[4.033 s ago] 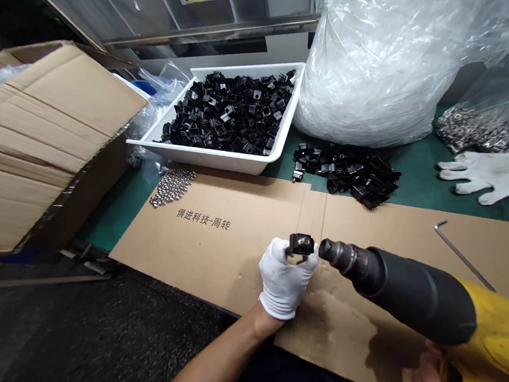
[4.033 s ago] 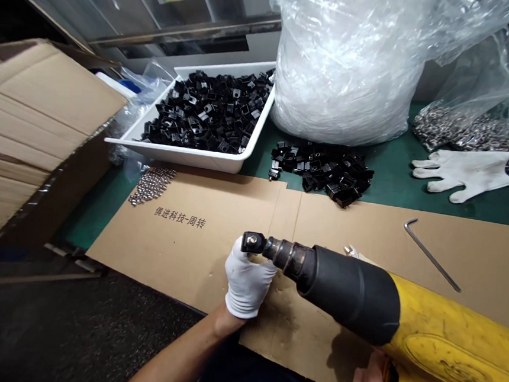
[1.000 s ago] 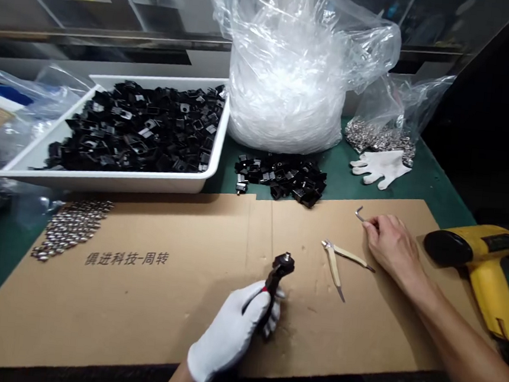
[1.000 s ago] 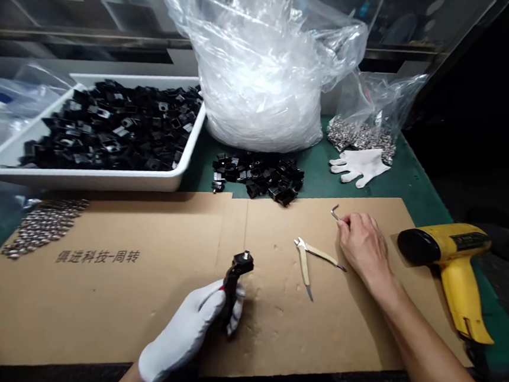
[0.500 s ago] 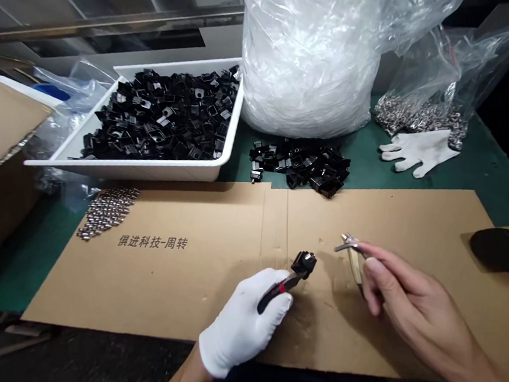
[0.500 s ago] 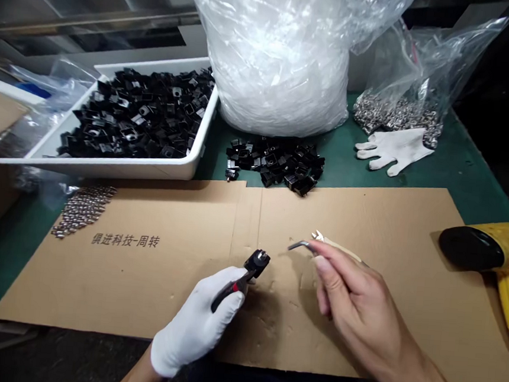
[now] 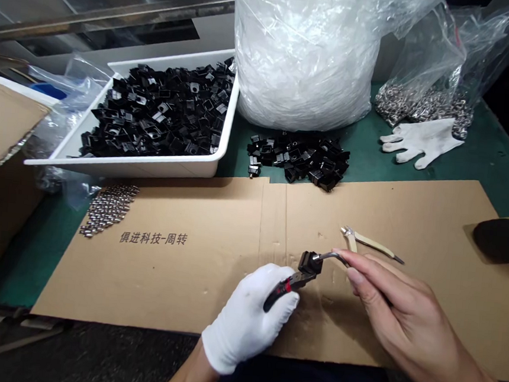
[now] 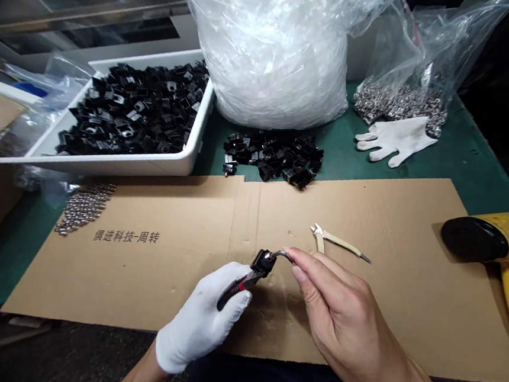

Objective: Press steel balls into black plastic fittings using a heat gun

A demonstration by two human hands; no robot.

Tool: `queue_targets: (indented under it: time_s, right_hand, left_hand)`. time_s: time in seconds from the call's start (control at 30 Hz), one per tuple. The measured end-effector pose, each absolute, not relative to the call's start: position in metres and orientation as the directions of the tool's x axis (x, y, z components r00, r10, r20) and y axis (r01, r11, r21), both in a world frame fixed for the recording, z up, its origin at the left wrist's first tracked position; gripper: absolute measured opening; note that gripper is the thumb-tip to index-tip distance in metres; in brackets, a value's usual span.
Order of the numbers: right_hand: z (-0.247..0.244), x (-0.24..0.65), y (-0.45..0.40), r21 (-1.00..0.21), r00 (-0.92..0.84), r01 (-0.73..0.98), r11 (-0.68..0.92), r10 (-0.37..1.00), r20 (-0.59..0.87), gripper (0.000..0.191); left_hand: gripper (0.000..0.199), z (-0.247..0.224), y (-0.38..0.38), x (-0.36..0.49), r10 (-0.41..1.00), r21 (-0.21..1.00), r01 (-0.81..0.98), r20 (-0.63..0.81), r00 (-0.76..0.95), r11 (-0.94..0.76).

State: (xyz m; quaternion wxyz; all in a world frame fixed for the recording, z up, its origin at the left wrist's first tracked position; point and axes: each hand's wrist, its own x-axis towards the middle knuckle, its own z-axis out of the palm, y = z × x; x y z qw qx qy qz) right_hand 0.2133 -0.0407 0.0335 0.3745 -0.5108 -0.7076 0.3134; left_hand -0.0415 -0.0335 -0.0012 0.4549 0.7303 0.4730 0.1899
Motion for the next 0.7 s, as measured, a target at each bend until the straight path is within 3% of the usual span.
queue_targets:
  time_s: [0.4,0.7]
  right_hand:
    - [0.043,0.215,-0.048,-0.865,-0.209,0.474,0.163,0.976,0.069,0.029]
    - [0.039,0.208,-0.052,-0.915,-0.124,0.401,0.046,0.992,-0.004,0.027]
  left_hand:
    - [0.019,0.004,-0.033,-0.047,0.826,0.827,0.534,-0.174,0.537,-0.173]
    - [0.023,0.004,-0.044,-0.039,0.839,0.862,0.505,-0.237,0.490,-0.051]
